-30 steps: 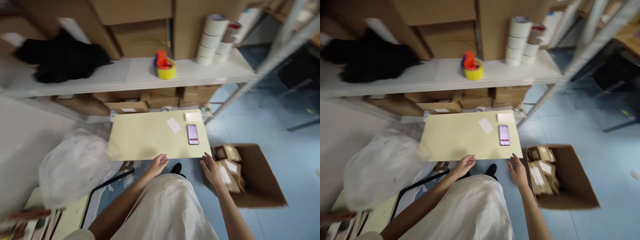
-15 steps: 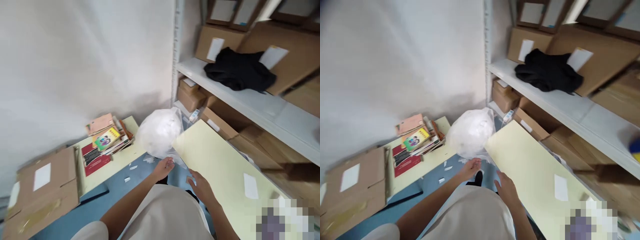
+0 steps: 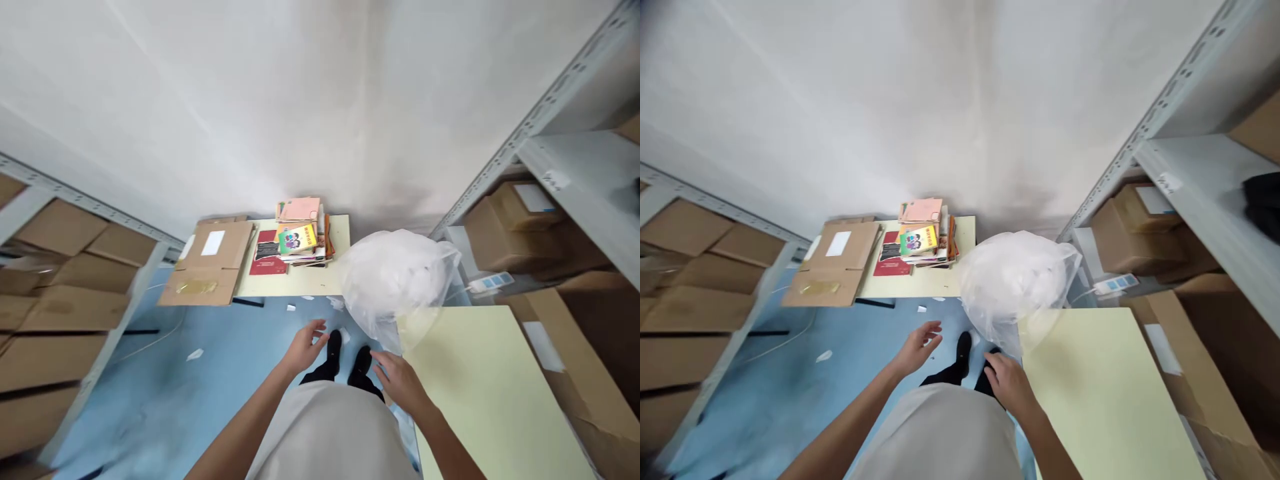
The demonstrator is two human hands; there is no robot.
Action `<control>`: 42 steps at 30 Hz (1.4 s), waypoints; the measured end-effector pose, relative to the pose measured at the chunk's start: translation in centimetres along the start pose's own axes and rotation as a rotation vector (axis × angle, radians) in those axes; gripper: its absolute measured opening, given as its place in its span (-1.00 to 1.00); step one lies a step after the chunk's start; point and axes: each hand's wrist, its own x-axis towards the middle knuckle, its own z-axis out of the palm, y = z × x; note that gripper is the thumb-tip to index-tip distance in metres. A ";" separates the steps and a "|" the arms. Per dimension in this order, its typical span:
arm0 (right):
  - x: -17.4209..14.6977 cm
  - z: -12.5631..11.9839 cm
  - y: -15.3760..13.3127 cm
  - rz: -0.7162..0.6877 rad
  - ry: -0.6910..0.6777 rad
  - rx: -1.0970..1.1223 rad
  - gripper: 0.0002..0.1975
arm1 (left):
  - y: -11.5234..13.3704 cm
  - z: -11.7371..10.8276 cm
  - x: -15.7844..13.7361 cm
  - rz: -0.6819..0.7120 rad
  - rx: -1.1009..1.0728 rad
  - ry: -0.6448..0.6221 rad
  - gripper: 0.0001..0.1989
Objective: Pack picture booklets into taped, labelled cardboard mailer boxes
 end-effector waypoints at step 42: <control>32.3 7.0 -19.2 0.590 0.440 1.277 -0.61 | -2.1 -20.0 19.7 0.365 0.649 0.296 -0.57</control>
